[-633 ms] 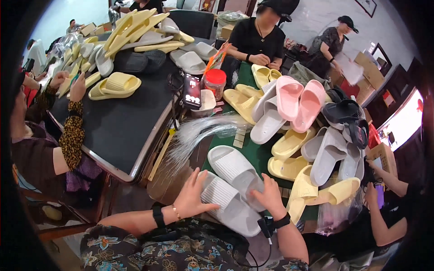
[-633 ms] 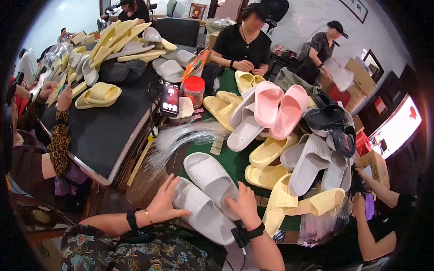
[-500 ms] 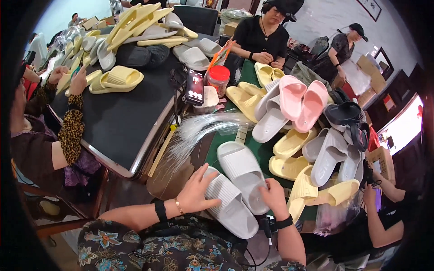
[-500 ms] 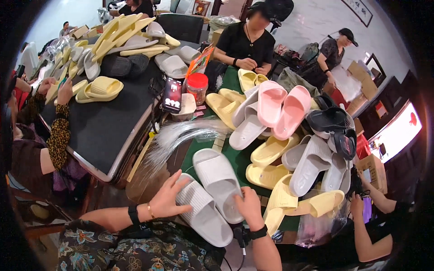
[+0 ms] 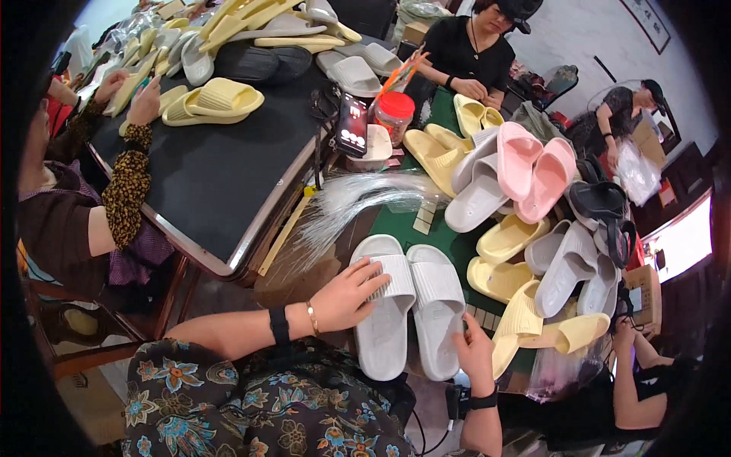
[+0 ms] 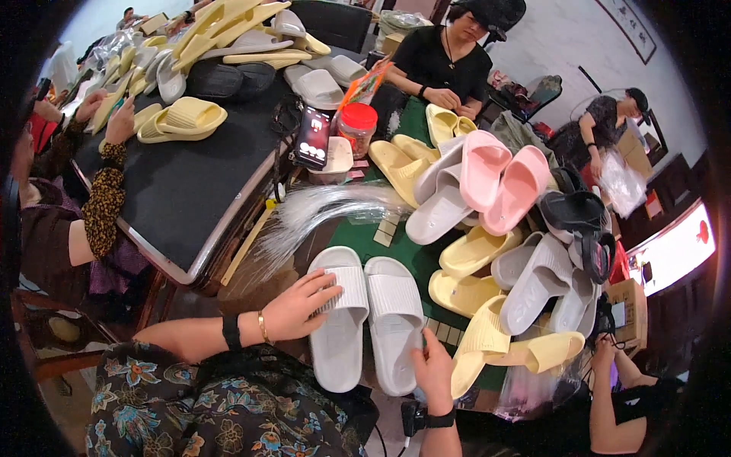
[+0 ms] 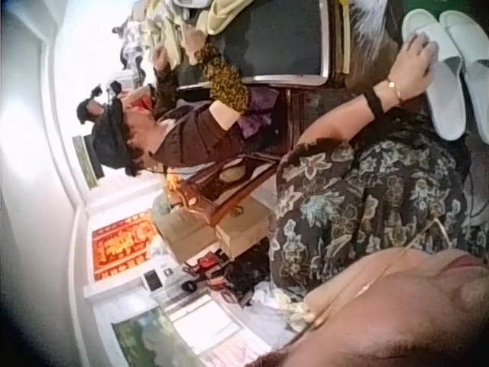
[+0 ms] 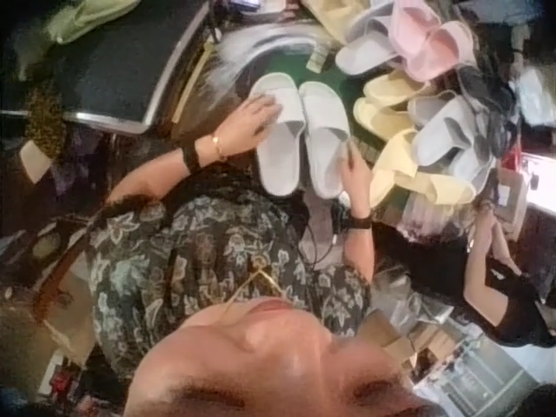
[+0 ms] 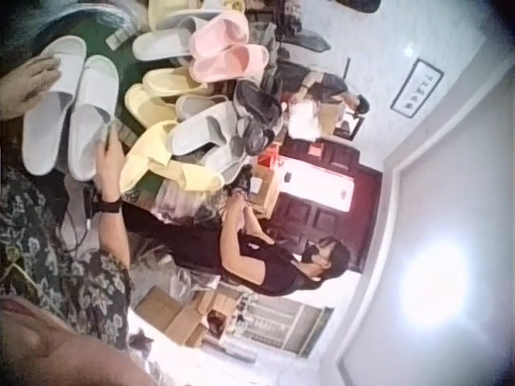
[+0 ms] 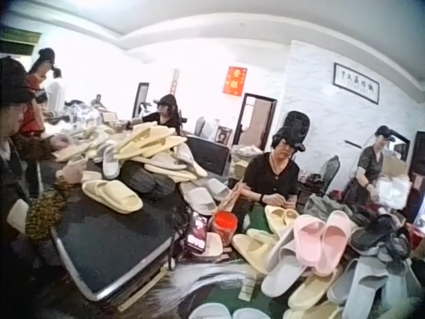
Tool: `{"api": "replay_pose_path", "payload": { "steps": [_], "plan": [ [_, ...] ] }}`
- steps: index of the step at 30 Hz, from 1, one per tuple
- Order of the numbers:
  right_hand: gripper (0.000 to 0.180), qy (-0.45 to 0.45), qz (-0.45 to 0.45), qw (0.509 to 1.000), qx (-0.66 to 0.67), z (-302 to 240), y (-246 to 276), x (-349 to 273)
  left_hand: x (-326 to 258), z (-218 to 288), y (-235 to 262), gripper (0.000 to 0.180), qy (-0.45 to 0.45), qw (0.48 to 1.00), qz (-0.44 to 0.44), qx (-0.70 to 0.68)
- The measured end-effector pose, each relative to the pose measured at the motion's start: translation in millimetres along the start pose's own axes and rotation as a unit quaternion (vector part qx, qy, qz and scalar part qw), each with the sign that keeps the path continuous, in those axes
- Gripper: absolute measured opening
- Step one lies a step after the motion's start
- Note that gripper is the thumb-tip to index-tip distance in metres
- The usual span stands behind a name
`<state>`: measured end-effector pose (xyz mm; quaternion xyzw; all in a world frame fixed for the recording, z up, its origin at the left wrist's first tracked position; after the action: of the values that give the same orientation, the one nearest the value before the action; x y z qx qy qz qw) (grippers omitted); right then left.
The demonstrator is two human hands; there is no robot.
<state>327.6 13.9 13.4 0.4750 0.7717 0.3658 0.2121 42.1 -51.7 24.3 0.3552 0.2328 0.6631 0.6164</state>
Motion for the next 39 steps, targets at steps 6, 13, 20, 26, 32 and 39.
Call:
{"api": "replay_pose_path", "payload": {
  "steps": [6,13,20,26,32,39],
  "plan": [
    [0.057,0.022,-0.038,0.999,-0.014,-28.1,-25.0,-10.4,20.3,-20.4,9.3,0.055,-0.043,0.998,-0.007,0.033],
    [0.057,0.008,-0.062,0.997,-0.036,-38.7,-26.0,-6.7,61.5,-56.5,80.4,0.017,0.204,0.955,0.109,0.186],
    [0.048,0.071,-0.022,0.996,-0.053,-25.3,-11.2,-2.3,77.6,-106.3,56.4,0.015,0.28,0.909,0.006,0.309],
    [0.038,0.092,0.005,0.995,-0.05,-56.5,15.1,-2.2,78.3,-87.7,72.3,0.016,0.248,0.94,0.037,0.23],
    [0.033,0.153,0.014,0.988,-0.014,-70.4,11.7,19.0,86.6,-75.5,127.2,0.013,0.25,0.946,0.193,0.071],
    [0.028,0.236,0.093,0.967,-0.014,-93.2,21.5,28.2,70.8,-25.0,227.3,0.008,0.175,0.886,0.428,0.025]
  ]
}}
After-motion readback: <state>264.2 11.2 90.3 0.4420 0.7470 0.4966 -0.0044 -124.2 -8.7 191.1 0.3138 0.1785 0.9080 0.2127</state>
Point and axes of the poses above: each hand's wrist, its own x-axis towards the middle knuckle, its own y-axis out of the back of the hand, z = x × y, the point moved 7 cm from there along x, towards the middle knuckle, and after that the axes turned 13 degrees about y, right-handed, at the moved point
